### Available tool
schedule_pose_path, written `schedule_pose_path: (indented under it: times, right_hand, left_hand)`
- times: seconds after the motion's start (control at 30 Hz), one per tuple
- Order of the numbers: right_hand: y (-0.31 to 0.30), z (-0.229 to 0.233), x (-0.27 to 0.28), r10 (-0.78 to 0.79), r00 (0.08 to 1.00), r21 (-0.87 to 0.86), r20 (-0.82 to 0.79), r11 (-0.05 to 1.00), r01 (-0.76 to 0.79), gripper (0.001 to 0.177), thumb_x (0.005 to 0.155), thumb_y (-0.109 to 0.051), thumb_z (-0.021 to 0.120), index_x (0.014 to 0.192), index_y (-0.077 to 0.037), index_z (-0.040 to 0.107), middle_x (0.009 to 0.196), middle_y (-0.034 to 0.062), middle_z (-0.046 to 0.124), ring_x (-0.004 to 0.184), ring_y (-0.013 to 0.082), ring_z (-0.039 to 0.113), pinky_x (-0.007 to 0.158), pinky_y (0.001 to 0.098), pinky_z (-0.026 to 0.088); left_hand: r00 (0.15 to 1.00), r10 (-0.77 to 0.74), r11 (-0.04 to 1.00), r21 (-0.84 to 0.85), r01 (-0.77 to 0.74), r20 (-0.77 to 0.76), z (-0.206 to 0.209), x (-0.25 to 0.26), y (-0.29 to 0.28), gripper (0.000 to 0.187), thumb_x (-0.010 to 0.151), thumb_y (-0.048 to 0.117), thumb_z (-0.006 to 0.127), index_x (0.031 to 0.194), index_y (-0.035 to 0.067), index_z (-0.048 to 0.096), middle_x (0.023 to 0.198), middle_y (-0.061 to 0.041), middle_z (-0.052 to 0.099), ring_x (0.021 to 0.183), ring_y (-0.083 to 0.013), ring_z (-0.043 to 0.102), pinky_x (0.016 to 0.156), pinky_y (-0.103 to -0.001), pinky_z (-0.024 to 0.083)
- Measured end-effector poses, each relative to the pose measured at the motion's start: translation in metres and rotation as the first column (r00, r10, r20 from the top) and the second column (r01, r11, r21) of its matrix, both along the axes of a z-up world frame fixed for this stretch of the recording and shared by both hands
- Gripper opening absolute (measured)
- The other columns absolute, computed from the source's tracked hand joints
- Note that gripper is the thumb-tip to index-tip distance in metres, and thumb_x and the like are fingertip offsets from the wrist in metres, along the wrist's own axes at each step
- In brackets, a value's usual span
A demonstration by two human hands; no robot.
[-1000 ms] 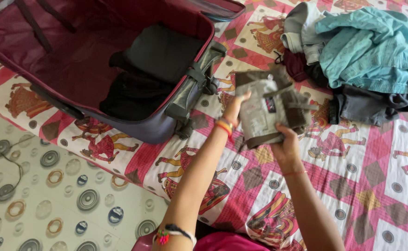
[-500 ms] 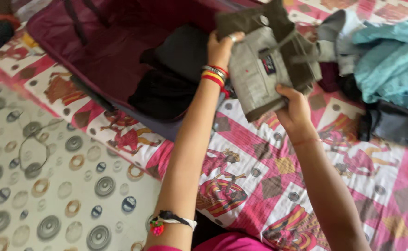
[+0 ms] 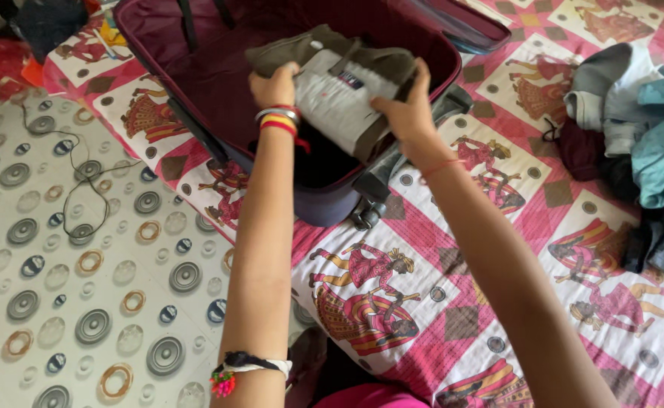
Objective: The person folds several garments on a bed and places them into an open suitcase. Items handled include dark pants, khaki shorts, and light blue shorts. The person smooths and folds each item before packing it.
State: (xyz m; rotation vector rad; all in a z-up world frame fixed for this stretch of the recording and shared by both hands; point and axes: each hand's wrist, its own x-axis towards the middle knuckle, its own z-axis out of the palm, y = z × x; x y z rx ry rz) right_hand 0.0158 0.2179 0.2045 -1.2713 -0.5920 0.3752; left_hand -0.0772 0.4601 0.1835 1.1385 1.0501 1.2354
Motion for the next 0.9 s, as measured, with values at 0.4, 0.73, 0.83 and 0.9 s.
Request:
schedule_pose_path:
  times: [0.4, 0.73, 0.83, 0.9]
  right_hand:
    - [0.033, -0.018, -0.03, 0.199, 0.783, -0.504, 0.589, 0.848, 0.164, 0.111, 0.069, -0.02, 0.093, 0.15, 0.002, 0.021, 0.118, 0.0348, 0.066, 0.115, 0.0479, 0.064, 0.098, 0.0444, 0.052]
    - [0.031, -0.002, -0.063, 0.396, 0.787, -0.822, 0.474, 0.519, 0.234, 0.093, 0.065, -0.029, 0.097, 0.13, 0.008, 0.04, 0.122, 0.0325, 0.065, 0.119, 0.0439, 0.064, 0.096, 0.0475, 0.055]
    - [0.031, 0.0, -0.068, 0.425, 0.745, -0.81, 0.514, 0.525, 0.26, 0.085, 0.067, -0.027, 0.094, 0.128, 0.01, 0.047, 0.122, 0.0309, 0.066, 0.118, 0.0427, 0.065, 0.096, 0.0464, 0.056]
    - [0.029, 0.004, -0.068, 0.438, 0.737, -0.823, 0.516, 0.492, 0.284, 0.073, 0.07, -0.025, 0.089, 0.126, 0.008, 0.054, 0.123, 0.0262, 0.068, 0.119, 0.0398, 0.066, 0.095, 0.0463, 0.057]
  left_hand:
    - [0.896, -0.096, 0.982, -0.187, 0.015, -0.434, -0.01, -0.073, 0.027, 0.083, 0.081, 0.0, 0.056, 0.155, 0.002, 0.019, 0.144, -0.034, 0.047, 0.13, -0.0438, 0.057, 0.109, -0.044, 0.047]
    - [0.809, 0.016, 0.996, -0.062, -0.065, -0.587, 0.021, -0.084, -0.028, 0.11, 0.078, -0.003, 0.07, 0.16, 0.021, 0.001, 0.153, -0.032, 0.036, 0.128, -0.0478, 0.056, 0.106, -0.046, 0.051]
    - [0.757, -0.035, 0.995, -0.093, -0.034, -0.653, 0.023, -0.084, -0.03, 0.12, 0.079, -0.006, 0.069, 0.16, 0.029, -0.011, 0.161, -0.036, 0.017, 0.13, -0.048, 0.055, 0.104, -0.043, 0.054]
    - [0.713, -0.062, 0.995, -0.1, -0.011, -0.699, 0.025, -0.081, -0.03, 0.122, 0.079, -0.007, 0.069, 0.159, 0.033, -0.014, 0.164, -0.035, 0.01, 0.13, -0.0468, 0.056, 0.103, -0.043, 0.054]
